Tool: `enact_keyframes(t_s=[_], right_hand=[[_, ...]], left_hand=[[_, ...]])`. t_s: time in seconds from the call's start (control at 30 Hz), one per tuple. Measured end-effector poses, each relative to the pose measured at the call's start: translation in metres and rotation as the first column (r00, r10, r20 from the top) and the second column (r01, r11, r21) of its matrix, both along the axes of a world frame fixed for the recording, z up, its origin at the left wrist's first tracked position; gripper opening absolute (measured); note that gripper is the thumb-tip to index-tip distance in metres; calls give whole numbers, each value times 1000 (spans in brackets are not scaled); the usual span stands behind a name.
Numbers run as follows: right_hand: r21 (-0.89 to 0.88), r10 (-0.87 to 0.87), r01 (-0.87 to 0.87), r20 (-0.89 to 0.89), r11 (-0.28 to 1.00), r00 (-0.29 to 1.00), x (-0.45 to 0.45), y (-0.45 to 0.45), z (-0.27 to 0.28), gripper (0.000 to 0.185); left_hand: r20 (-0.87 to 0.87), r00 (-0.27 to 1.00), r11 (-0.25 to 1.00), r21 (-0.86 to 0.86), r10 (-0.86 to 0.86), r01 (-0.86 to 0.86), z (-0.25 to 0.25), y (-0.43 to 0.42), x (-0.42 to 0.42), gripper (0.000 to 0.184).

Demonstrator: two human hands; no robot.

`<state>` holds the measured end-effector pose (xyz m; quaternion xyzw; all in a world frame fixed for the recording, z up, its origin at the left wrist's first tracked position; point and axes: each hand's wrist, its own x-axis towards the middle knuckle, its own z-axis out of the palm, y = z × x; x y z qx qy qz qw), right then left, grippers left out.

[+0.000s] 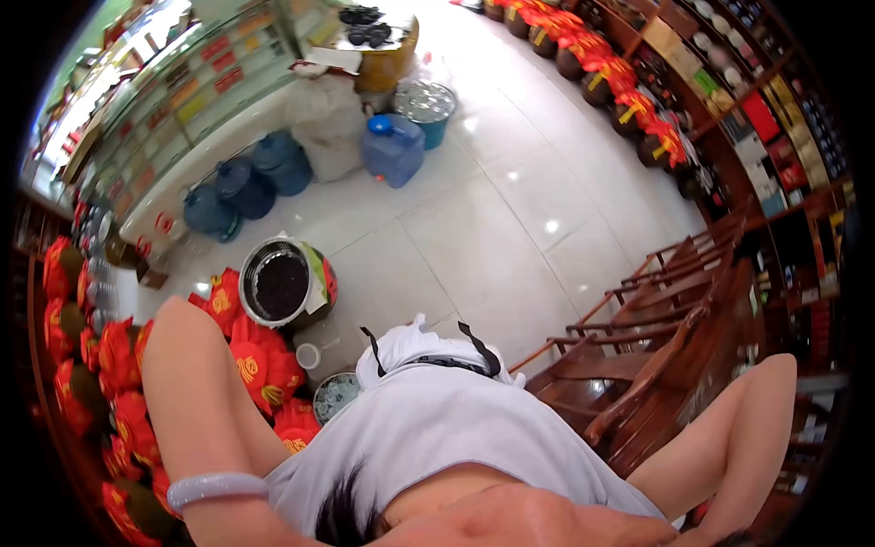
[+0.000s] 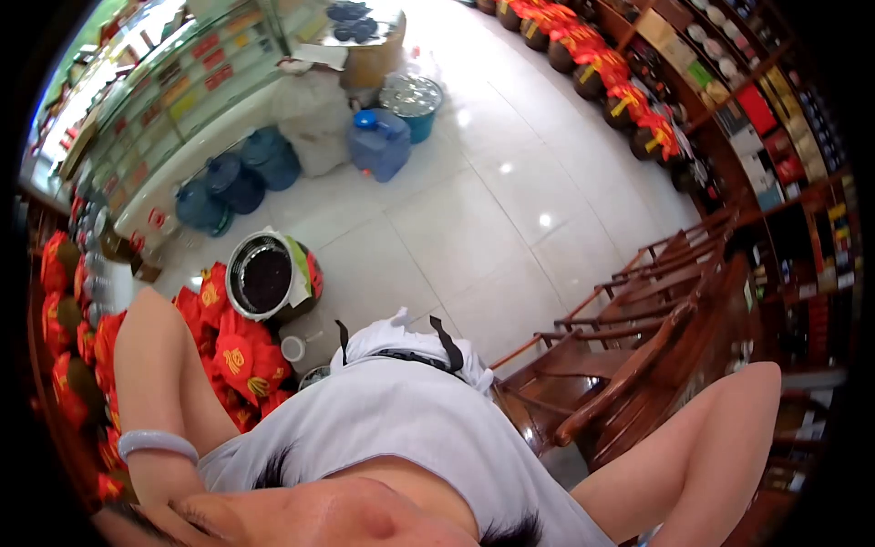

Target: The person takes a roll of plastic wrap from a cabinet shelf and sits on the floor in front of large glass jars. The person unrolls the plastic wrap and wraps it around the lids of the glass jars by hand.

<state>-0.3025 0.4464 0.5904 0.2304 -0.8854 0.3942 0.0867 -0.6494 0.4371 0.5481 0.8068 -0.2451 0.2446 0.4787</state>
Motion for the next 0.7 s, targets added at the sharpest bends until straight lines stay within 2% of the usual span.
enact_keyframes(t_s=[0.23, 0.37, 0.5, 0.53, 0.57, 0.6, 0.63, 0.7], right_hand=[[35, -239, 238, 29, 971, 971, 16, 26, 12, 17], [76, -336, 334, 20, 939, 942, 43, 54, 4, 19], [149, -392, 387, 5, 910, 920, 90, 119, -29, 22], [126, -406, 403, -6, 906, 914, 103, 148, -38, 22], [-64, -449, 446, -63, 893, 891, 119, 181, -49, 19], [-58, -430, 427, -66, 902, 900, 134, 213, -54, 16], [-106, -464, 454, -86, 884, 882, 153, 233, -62, 18], [-160, -495, 476, -102, 865, 863, 197, 275, -74, 21]], left_hand=[[3, 961, 961, 32, -277, 276, 1, 124, 7, 18], [-26, 905, 898, 115, -425, 425, 2, 195, 29, 21], [-151, 803, 745, 306, -577, 592, -13, 275, 64, 24], [-199, 763, 686, 342, -615, 642, -17, 299, 75, 24], [-263, 711, 614, 366, -653, 699, -21, 326, 90, 25], [-307, 678, 567, 379, -668, 731, -25, 351, 107, 26], [-322, 668, 572, 349, -671, 743, -24, 376, 126, 26], [-140, 850, 841, 131, -508, 525, -32, 430, 169, 31]])
